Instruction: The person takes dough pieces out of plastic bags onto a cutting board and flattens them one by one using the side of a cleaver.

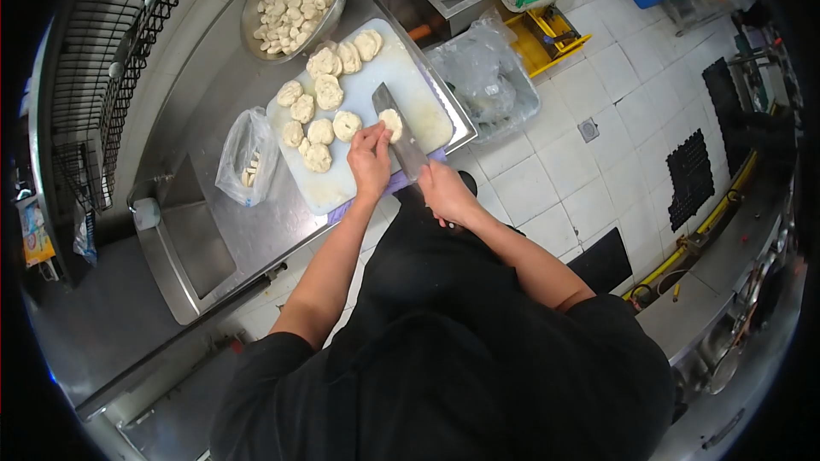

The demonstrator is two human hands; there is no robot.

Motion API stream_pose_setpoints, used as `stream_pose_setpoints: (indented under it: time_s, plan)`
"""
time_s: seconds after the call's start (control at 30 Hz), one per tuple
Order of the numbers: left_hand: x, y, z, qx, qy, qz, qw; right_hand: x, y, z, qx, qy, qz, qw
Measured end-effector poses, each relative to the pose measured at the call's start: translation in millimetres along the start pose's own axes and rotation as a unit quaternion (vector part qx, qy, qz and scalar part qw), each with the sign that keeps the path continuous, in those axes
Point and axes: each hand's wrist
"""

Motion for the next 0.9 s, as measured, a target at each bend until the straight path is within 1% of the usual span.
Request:
stream_pose_setpoints:
  time_s: [0.03,0.07,0.1,0.13,0.2,0.23,0.3,0.33,0.37,0.43,0.47,0.5,0.53,0.57,0.63,0.67,0.7,0.77,0.8,0.87,0.9]
  plan:
    - [0.6,-0.9,-3.5,0.002,0.009,-0.007,1.0,5.5,5.5,-8.2,-0.003,0.002,0.0,1.0]
    - [-2.1,-1.2,-9.2,0.001,0.007,-0.008,1.0,11.8,11.4,-17.1,0.0,-0.005,-0.049,0.999]
    - [-5.6,-2.2,-15.8,-0.003,0.026,-0.02,0.999,15.6,14.5,-20.9,0.003,-0.011,-0.1,0.995]
    - [-7.9,-3.8,-17.3,-0.008,0.045,-0.033,0.998,12.5,11.0,-14.6,0.001,-0.009,-0.102,0.995]
    - [-3.5,-6.2,-17.7,-0.017,0.057,-0.047,0.997,-7.5,-9.5,5.1,-0.06,0.082,-0.15,0.983]
    - [-2.0,-6.6,-21.0,-0.028,0.072,-0.06,0.995,-14.9,-18.5,13.8,-0.059,0.081,-0.153,0.983]
    - [-6.2,-6.9,-17.1,-0.028,0.07,-0.07,0.995,-0.8,-24.6,31.6,-0.112,0.142,-0.16,0.97]
    - [-7.9,-4.7,-14.8,-0.022,0.071,-0.078,0.994,2.9,-22.5,33.5,-0.084,0.073,-0.123,0.986]
    - [-6.6,-2.2,-15.2,-0.024,0.068,-0.08,0.994,1.5,-21.2,35.0,-0.087,0.077,-0.125,0.985]
    - [-3.3,-1.2,-14.1,-0.031,0.012,-0.069,0.997,-5.7,-10.9,39.8,-0.066,0.139,-0.131,0.979]
    - [-5.9,1.8,-12.3,-0.034,0.014,-0.071,0.997,28.1,4.3,15.4,-0.007,0.052,-0.079,0.995]
    - [-12.8,7.9,-8.6,-0.041,-0.014,-0.039,0.998,27.3,8.9,8.3,-0.005,0.051,-0.083,0.995]
    - [-19.4,12.1,-3.0,-0.051,-0.043,-0.006,0.998,24.1,15.4,0.7,0.014,0.032,-0.05,0.998]
    - [-25.1,14.7,0.4,-0.057,-0.04,-0.008,0.998,20.5,22.2,-8.0,0.033,0.012,-0.017,0.999]
    - [-33.0,16.1,5.3,0.043,0.015,-0.085,0.995,11.9,38.3,-32.1,0.018,-0.005,0.037,0.999]
    - [-23.8,9.0,3.8,0.057,-0.015,-0.056,0.997,2.7,50.5,-41.2,0.015,-0.037,0.057,0.998]
    - [-23.9,5.6,2.3,0.05,-0.012,-0.057,0.997,-7.8,63.7,-49.1,0.012,-0.069,0.077,0.995]
    - [-28.6,-0.9,-1.0,0.086,-0.049,0.084,0.992,-33.6,83.7,-60.4,-0.005,-0.082,0.086,0.993]
    - [-30.9,-0.5,0.1,0.11,-0.022,0.04,0.993,-42.2,89.0,-62.8,-0.005,-0.077,0.082,0.994]
    - [-34.5,-0.4,-0.3,0.111,-0.03,0.042,0.992,-51.3,94.1,-63.8,0.002,-0.107,0.114,0.988]
    - [-35.1,1.2,-0.9,0.118,-0.034,0.047,0.991,-51.5,91.5,-59.6,0.004,-0.105,0.112,0.988]
Point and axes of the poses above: each hand's wrist, its own z-axis towards the middle knuckle, its own y-axis out of the back of the hand, x = y × z, and after that the axes turned 4 degrees about -x, right-handed
